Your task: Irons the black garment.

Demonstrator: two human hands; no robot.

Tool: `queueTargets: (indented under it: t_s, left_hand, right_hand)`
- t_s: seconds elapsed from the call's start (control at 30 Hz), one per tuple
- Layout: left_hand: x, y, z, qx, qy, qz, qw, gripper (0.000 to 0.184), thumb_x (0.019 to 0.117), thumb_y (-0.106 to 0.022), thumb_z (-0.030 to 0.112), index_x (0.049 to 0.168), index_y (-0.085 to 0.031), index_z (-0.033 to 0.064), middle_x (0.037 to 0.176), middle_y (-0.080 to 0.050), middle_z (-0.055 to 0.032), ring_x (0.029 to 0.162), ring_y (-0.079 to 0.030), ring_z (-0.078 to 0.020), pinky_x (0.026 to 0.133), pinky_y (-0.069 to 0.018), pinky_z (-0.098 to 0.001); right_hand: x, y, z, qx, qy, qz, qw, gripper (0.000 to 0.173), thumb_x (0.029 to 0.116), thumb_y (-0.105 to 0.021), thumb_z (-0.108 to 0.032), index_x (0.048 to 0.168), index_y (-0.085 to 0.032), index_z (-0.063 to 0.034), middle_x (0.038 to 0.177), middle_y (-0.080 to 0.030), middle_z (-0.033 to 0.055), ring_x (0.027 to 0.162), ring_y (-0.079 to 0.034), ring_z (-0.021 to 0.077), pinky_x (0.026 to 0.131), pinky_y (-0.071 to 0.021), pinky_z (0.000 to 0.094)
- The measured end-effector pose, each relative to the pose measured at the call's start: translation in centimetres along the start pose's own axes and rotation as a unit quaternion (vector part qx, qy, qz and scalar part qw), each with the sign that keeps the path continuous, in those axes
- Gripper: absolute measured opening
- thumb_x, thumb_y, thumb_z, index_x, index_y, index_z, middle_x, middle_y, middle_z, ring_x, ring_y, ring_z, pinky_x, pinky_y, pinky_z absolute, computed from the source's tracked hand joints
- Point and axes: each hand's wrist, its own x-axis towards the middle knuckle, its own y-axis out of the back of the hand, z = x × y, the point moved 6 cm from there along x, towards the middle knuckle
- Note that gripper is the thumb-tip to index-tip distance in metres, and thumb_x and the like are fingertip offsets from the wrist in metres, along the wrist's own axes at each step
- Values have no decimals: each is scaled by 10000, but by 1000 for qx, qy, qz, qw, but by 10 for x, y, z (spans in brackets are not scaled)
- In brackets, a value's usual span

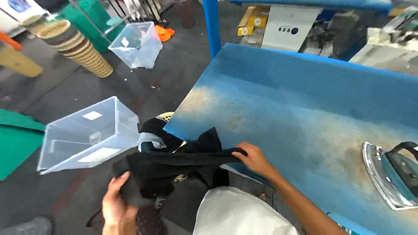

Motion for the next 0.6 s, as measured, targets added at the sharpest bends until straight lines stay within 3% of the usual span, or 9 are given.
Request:
queueTargets:
  t_s: [0.1,0.17,0.2,0.27,0.33,0.4,0.47,0.53,0.6]
  left_hand:
    - [-2,21,21,-4,-75,5,997,140,894,-600,182,1023,-638,222,879,-758,107,819,-718,7,733,-616,-216]
    - [1,27,37,-19,-106,-10,994,116,891,-670,194,991,-715,232,907,-776,100,856,-724,7,778,-610,-209]
    - [5,29,45,-25,-119,-25,992,126,899,-688,183,1007,-743,217,929,-780,91,885,-725,4,809,-604,-207]
    - [19,22,59,7,-142,-39,989,230,937,-512,58,1068,-642,195,953,-765,133,929,-708,36,847,-584,-173]
    - [33,3,69,47,-146,-48,987,338,912,-415,-36,1146,-539,173,961,-744,169,931,-698,54,843,-583,-163]
    - [47,-9,74,62,-135,-49,988,358,917,-378,-58,1168,-516,158,940,-742,172,898,-700,54,821,-589,-161]
    - [58,-13,79,67,-121,-46,989,337,950,-314,-48,1164,-502,135,921,-734,171,886,-696,65,822,-585,-149]
    - [66,-11,84,58,-119,-41,990,342,981,-250,-36,1116,-527,111,896,-734,159,879,-693,70,826,-579,-140]
    - [71,-6,91,33,-119,-45,991,402,979,-225,-46,1034,-595,103,876,-754,123,875,-702,55,827,-581,-145]
  right_hand:
    - [-2,37,-37,243,-57,107,962,138,945,-703,-180,1013,-740,-66,912,-739,17,799,-699,88,734,-604,289]
    - [-2,35,-54,406,-146,91,898,75,952,-644,-178,932,-678,-114,834,-720,-7,747,-681,62,699,-589,251]
    - [-4,27,-58,463,-185,74,864,82,978,-615,-186,963,-660,-119,841,-724,8,746,-692,74,688,-598,257]
    - [-8,4,-54,537,-225,51,812,142,999,-597,-208,1132,-599,-158,876,-707,46,749,-692,124,661,-594,300]
    - [-9,-14,-49,589,-178,16,788,365,981,-634,-301,1336,-554,-276,944,-717,42,802,-711,136,696,-611,316]
    - [-12,-23,-54,596,-59,-42,800,609,825,-810,-504,1371,-583,-357,1090,-732,-42,951,-711,83,819,-612,303]
    - [-15,-30,-69,516,32,-79,852,766,714,-903,-431,1391,-555,-340,1262,-680,-91,1114,-667,65,937,-588,314]
    - [-12,-39,-86,411,78,-66,906,704,772,-883,-187,1380,-529,-176,1337,-614,3,1184,-638,114,980,-581,342]
    - [-6,-46,-98,282,131,20,950,422,850,-804,-89,1232,-634,-37,1238,-639,111,1124,-646,127,925,-582,288]
